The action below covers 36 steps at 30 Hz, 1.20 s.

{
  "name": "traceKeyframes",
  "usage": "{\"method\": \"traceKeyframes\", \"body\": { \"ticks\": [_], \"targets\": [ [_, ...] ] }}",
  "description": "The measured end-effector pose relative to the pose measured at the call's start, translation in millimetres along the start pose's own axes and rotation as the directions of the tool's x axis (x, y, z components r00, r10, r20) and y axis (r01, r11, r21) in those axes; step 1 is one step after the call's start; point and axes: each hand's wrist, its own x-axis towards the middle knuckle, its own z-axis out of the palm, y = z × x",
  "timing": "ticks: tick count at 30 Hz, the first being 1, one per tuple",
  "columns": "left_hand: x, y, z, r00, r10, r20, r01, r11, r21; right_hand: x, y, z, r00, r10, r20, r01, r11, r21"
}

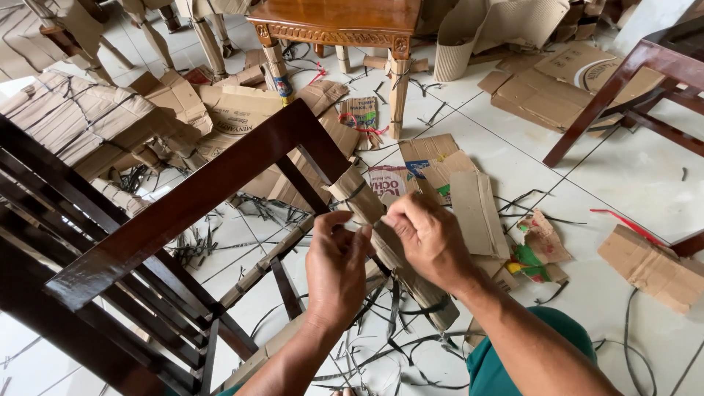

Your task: Wrapping wooden chair legs with cardboard and securing them with plastic straps for protection.

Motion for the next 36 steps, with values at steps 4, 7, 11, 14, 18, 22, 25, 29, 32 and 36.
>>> {"method": "traceKeyframes", "body": {
  "ticks": [4,7,11,14,18,22,25,29,32,36],
  "targets": [
    [5.3,-11.3,-8.2,0.989,0.142,0.046,-0.139,0.772,0.621,-8.3,41.8,14.4,0.993,-0.044,-0.107,0.025,0.985,-0.171],
    [25.3,-27.2,-33.4,0.98,0.184,0.07,-0.162,0.552,0.818,-5.1,68.5,20.5,0.991,-0.042,-0.127,0.017,0.981,-0.196],
    [17.0,-18.3,-34.4,0.981,0.143,0.128,-0.184,0.506,0.843,-6.0,83.3,33.1,0.992,-0.048,-0.119,0.011,0.956,-0.292],
    [20.3,-21.3,-34.7,0.976,0.151,0.154,-0.205,0.431,0.879,-0.1,45.5,18.0,0.981,0.153,-0.116,-0.161,0.985,-0.063],
    [42.1,-33.4,-32.2,0.983,0.105,0.148,-0.182,0.574,0.798,5.7,-25.3,-8.7,0.943,0.332,0.005,-0.324,0.917,0.231],
    [61.5,-43.3,-19.8,0.969,0.177,0.172,-0.247,0.672,0.698,-10.1,-58.6,11.6,0.925,0.373,0.071,-0.371,0.848,0.379],
    [63.0,-42.2,-24.6,0.974,0.145,0.174,-0.226,0.685,0.693,-14.6,-68.3,24.8,0.893,0.427,0.141,-0.438,0.758,0.483],
    [73.6,-54.3,-31.2,0.989,0.07,0.133,-0.14,0.752,0.644,-4.0,-50.9,15.8,0.891,0.432,0.14,-0.416,0.652,0.634],
    [59.5,-36.9,-42.4,0.991,-0.129,0.022,0.106,0.895,0.434,1.5,-45.9,4.3,0.879,0.468,0.097,-0.419,0.658,0.626],
    [55.1,-24.9,-46.3,0.982,-0.11,0.154,0.062,0.957,0.284,0.8,-42.0,5.5,0.914,0.396,0.091,-0.367,0.709,0.602]
  ]
}}
